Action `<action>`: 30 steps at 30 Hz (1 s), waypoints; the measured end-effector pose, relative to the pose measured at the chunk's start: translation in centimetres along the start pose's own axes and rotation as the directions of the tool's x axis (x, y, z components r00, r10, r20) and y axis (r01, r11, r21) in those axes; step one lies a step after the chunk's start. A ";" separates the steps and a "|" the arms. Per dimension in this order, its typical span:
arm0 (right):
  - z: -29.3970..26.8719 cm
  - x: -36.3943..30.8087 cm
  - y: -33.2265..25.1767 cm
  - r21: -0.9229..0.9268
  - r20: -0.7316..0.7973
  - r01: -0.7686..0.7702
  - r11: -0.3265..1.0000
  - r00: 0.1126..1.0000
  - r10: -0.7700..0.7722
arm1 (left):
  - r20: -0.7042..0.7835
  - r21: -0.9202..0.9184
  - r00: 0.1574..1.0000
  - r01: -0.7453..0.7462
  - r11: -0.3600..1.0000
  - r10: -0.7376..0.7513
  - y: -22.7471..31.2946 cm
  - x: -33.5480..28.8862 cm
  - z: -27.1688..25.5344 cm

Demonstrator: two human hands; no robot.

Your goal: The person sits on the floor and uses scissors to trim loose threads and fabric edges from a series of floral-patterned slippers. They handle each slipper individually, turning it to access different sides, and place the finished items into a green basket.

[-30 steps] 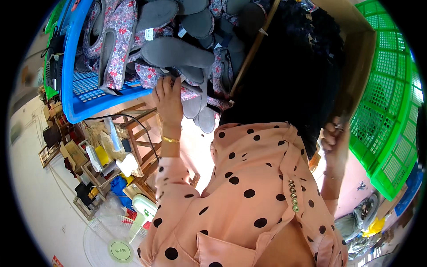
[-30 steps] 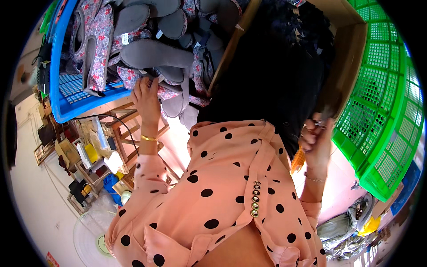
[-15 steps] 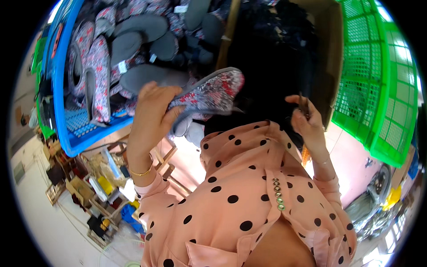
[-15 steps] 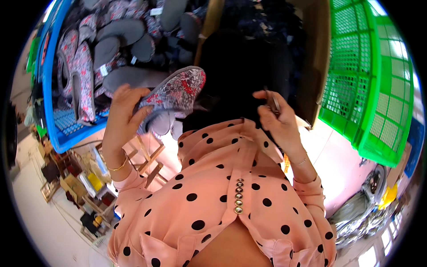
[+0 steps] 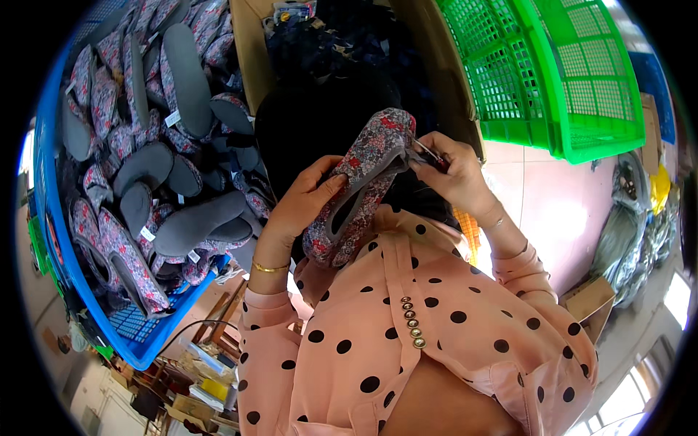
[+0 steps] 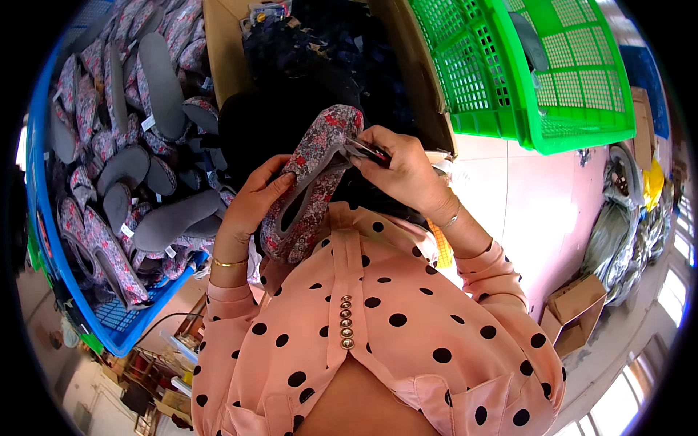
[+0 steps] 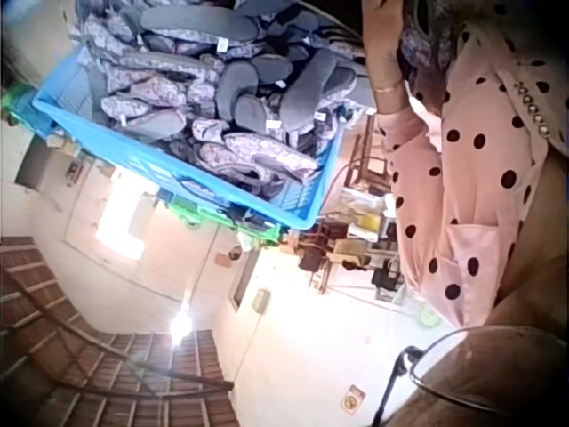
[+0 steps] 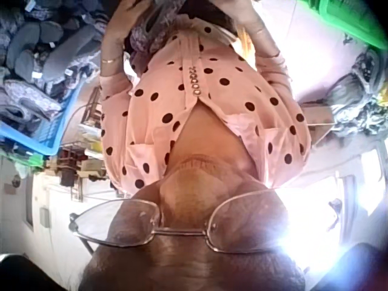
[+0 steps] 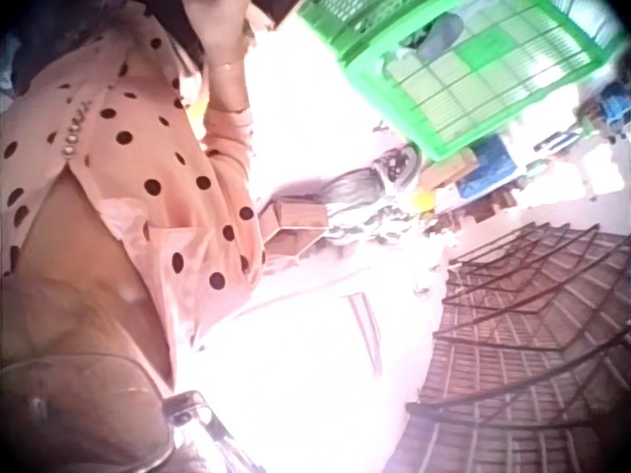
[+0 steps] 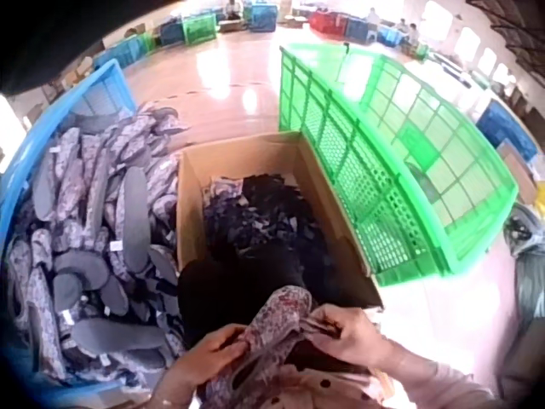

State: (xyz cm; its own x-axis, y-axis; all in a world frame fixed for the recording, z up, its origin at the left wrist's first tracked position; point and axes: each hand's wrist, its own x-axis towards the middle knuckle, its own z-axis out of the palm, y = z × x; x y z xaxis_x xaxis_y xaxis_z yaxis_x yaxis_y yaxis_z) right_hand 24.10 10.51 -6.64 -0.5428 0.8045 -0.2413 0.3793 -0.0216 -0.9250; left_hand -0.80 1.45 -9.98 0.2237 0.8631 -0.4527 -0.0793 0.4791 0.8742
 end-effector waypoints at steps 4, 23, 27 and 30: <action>-3.3 1.0 -0.2 0.540 0.438 -0.482 0.690 0.861 0.258 | -0.098 0.462 0.981 -0.103 0.881 0.166 -0.2 0.3 0.6; -1.9 -3.4 3.5 0.131 -0.210 -0.042 0.990 0.975 0.070 | 0.218 0.468 0.970 -0.204 0.860 0.111 8.8 10.1 4.8; 0.0 -4.2 4.8 -0.095 -0.252 -0.016 0.995 0.968 -0.008 | 0.264 0.448 0.965 -0.128 0.885 0.006 9.1 11.1 4.7; 0.7 -3.6 5.9 -0.080 -0.253 0.009 0.997 0.967 -0.029 | 0.257 0.419 0.966 -0.130 0.899 0.019 8.6 11.3 4.6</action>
State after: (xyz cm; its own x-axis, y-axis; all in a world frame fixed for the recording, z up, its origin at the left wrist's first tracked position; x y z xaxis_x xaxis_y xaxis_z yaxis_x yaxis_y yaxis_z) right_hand 27.74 7.09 -11.49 -0.3466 0.9286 -0.1326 0.4336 0.0333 -0.9005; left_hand 5.54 14.64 -6.75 0.4641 0.8023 -0.3753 0.3071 0.2516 0.9178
